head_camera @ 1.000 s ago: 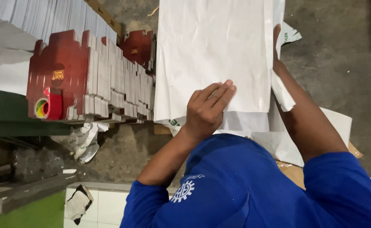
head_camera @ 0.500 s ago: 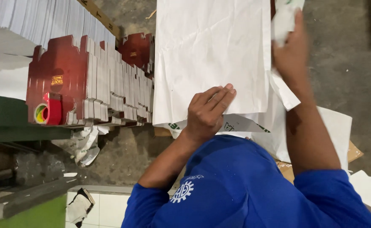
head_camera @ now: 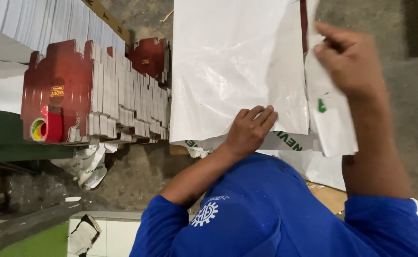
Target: Packing stacks of cardboard box flats into large paper wrappers and sealing them with tape.
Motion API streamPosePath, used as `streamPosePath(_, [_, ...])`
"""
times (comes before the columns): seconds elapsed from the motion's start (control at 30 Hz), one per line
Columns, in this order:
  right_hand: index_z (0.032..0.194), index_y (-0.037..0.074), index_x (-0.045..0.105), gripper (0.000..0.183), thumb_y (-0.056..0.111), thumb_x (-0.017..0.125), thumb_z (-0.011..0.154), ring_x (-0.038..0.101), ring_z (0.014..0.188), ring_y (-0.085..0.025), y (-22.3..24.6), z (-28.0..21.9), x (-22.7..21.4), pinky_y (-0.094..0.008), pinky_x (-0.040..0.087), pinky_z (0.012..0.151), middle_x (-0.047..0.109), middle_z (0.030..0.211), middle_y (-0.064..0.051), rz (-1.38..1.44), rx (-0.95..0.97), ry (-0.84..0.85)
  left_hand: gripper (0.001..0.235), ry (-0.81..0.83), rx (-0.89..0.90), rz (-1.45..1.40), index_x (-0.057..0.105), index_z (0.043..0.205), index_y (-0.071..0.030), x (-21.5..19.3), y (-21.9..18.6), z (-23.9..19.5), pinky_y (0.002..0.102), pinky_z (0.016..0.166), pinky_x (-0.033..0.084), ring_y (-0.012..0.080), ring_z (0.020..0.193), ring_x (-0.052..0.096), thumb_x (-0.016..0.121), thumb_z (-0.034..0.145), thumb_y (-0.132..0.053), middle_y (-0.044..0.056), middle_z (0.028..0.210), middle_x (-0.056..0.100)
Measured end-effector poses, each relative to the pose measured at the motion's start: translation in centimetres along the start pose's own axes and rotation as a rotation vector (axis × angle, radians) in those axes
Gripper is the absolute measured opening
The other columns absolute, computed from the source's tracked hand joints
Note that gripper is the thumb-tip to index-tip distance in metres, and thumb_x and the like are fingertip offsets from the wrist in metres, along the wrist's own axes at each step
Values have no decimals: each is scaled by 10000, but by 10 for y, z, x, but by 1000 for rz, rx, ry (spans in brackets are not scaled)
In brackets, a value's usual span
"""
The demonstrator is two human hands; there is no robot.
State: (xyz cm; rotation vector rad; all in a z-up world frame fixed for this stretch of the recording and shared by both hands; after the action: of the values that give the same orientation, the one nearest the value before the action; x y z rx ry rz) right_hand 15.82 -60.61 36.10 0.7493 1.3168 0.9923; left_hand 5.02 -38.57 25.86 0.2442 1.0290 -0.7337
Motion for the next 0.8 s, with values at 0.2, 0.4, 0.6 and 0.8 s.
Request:
streamPosePath(0.2, [1397,84,674,423,124,652,977,558,650,-196,-21,22,82,-353,499,645,696,805,-165,-227,-61,329,294,-27,-2,2,700,1188,-3,-1,-3,0,372,826,485,267,1141,661,644,923,-119,148,1268,711])
streamPosePath(0.4, [1351,56,669,435,138,650,925,682,755,-314,-52,32,123,-413,546,753,727,917,-212,-380,-101,446,269,-16,13,50,715,1143,8,6,0,-8,356,812,481,254,1162,661,634,915,-109,147,1248,724])
streamPosePath(0.6, [1387,66,643,455,155,646,940,681,776,-338,-50,20,126,-433,542,760,722,914,-211,-396,-61,416,186,-31,19,38,718,1020,-14,1,-2,-6,359,812,490,262,1166,663,640,883,-112,129,1151,734])
streamPosePath(0.8, [1452,77,594,531,176,676,937,645,726,-303,-28,14,117,-420,525,727,699,866,-200,-429,-22,452,232,16,138,-117,719,1125,-35,-3,-5,-29,360,868,506,234,1196,661,664,921,-131,100,1170,728])
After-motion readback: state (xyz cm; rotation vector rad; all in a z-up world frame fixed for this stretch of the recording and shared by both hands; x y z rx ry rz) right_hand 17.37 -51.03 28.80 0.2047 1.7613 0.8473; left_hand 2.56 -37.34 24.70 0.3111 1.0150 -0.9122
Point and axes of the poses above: each hand's wrist, its own z-axis towards the middle knuckle, its own x-axis out of the palm, y = z × x, the point moved 1 cm from there along z, towards the middle knuckle
